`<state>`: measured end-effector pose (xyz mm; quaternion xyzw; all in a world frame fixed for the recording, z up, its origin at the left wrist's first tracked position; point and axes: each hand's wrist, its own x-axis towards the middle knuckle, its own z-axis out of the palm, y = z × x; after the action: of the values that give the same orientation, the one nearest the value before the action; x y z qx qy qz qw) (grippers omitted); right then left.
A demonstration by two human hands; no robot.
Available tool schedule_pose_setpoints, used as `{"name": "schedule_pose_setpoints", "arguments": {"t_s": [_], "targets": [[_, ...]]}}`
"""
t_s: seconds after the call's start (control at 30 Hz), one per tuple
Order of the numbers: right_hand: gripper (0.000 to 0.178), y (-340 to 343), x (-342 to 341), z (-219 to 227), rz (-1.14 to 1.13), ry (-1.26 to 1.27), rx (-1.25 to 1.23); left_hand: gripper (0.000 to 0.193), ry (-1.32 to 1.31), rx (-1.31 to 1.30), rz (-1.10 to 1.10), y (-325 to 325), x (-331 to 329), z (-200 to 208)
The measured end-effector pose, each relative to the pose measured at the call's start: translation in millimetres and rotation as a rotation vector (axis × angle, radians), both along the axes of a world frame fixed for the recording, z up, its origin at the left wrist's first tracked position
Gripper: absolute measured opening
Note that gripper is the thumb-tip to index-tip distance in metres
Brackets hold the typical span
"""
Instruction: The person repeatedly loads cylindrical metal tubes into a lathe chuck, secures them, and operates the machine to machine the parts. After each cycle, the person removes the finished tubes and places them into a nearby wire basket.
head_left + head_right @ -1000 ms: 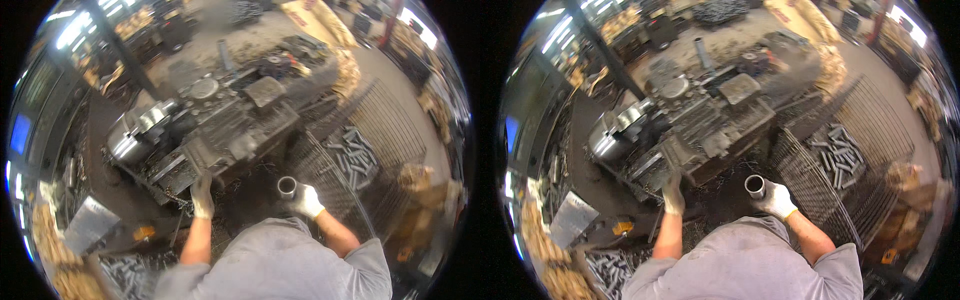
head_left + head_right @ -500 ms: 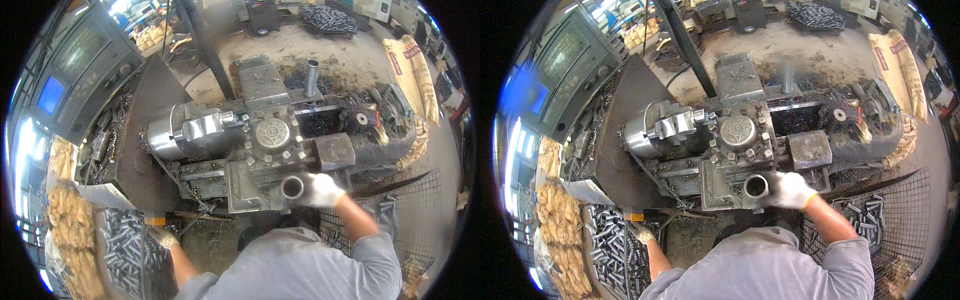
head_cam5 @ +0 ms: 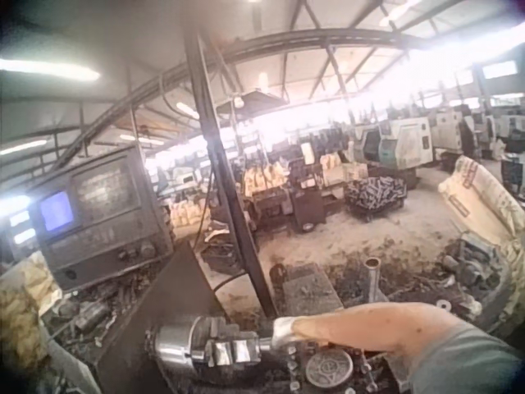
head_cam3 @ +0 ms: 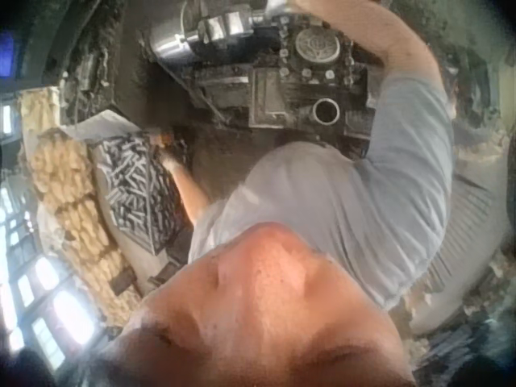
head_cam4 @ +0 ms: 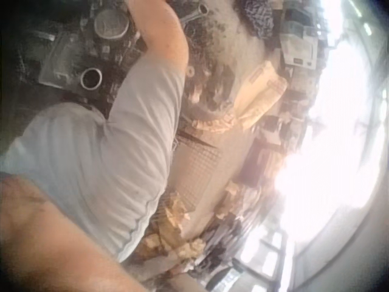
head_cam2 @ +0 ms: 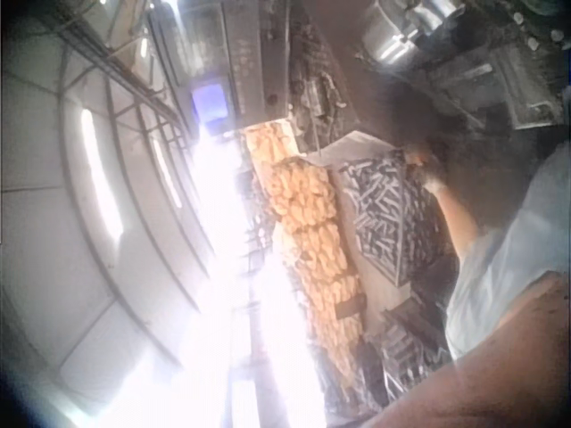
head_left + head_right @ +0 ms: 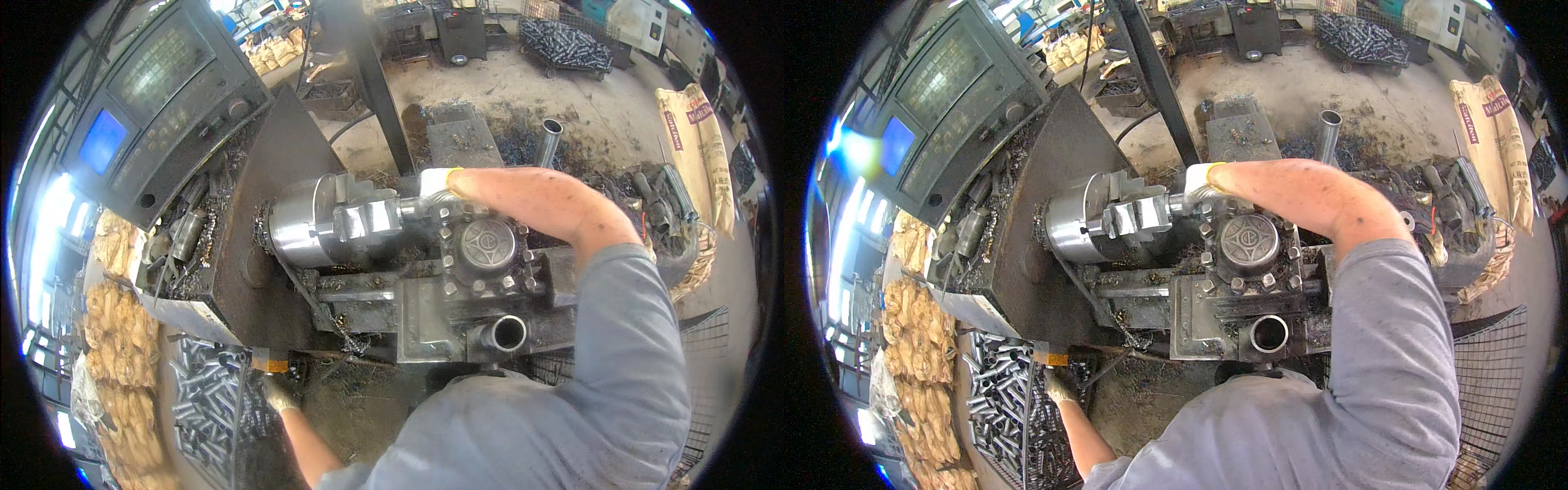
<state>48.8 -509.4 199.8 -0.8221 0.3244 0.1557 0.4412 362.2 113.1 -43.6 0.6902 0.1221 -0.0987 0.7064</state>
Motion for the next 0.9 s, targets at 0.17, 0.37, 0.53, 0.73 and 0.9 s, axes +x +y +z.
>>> {"name": "schedule_pose_setpoints", "arguments": {"t_s": [0.17, 0.37, 0.53, 0.73, 0.9], "targets": [[0.03, -108, -99, 45, -0.086, 0.181, -0.385, 0.049, -0.242, 0.642, -0.207, -100, -124, 72], [0.046, -157, -86, 22, -0.368, -0.253, -0.943, 0.095, -1.474, 0.919, -0.663, -319, -104, 190], [0.074, -23, -14, 12, 0.306, -0.052, -0.37, 0.101, -1.557, 1.132, -0.944, -402, -69, 271], [0.053, 3, 22, 0, 0.615, 0.11, -0.536, 0.097, -1.311, 1.106, -0.99, -416, -81, 299], [0.052, -33, 35, -35, 0.468, -0.024, -0.156, 0.068, -1.562, 0.85, -0.661, -401, -63, 260]]}}
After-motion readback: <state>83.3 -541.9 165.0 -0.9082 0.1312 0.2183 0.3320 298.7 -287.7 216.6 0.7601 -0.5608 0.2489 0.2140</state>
